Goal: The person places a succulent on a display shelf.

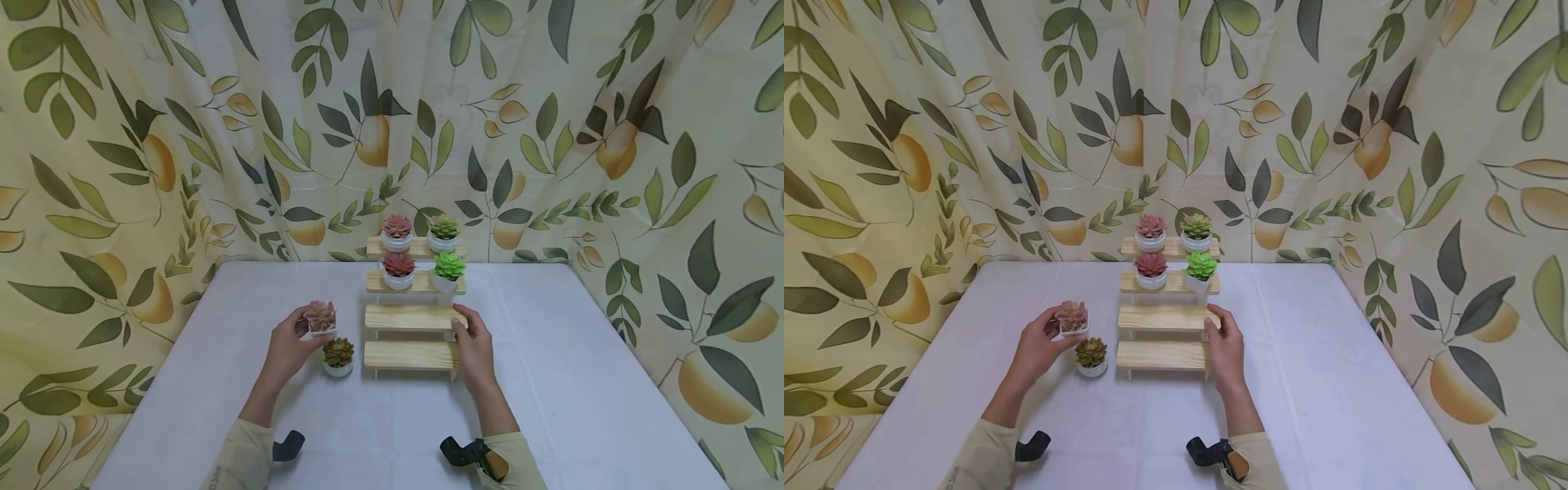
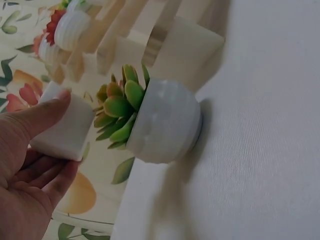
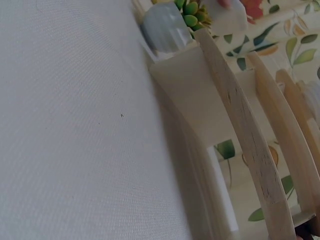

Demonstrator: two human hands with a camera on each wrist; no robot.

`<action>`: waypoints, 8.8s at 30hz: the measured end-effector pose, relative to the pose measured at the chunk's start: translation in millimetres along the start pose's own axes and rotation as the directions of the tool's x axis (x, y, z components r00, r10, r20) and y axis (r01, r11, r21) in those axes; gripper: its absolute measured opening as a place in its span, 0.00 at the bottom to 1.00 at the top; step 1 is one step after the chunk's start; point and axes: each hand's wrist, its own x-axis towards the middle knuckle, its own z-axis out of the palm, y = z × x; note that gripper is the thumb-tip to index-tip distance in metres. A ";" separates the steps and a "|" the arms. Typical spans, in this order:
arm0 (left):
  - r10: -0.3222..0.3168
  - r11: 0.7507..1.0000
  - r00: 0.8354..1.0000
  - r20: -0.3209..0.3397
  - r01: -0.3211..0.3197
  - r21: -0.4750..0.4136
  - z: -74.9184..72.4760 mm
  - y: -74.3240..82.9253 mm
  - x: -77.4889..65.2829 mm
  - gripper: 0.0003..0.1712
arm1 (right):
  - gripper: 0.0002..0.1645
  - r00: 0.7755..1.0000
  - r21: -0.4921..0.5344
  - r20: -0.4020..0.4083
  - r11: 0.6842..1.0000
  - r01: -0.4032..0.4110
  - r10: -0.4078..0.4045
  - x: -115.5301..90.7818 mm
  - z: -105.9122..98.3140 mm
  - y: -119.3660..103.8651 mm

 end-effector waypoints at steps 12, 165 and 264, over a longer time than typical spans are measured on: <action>0.040 0.998 0.999 -0.005 -0.040 -0.047 17.4 12.5 -2.0 0.44 | 0.23 1.000 -0.002 0.013 1.000 0.012 -0.012 -15.1 1.9 -22.9; 0.216 0.973 0.976 0.017 -0.214 -0.082 65.4 35.7 9.6 0.39 | 0.22 0.997 0.018 -0.045 0.998 0.059 -0.058 4.2 -0.5 10.1; -0.070 0.988 0.993 0.093 0.056 0.147 23.7 -34.9 -29.0 0.45 | 0.23 0.998 0.029 -0.024 0.998 0.059 -0.059 2.9 1.3 13.1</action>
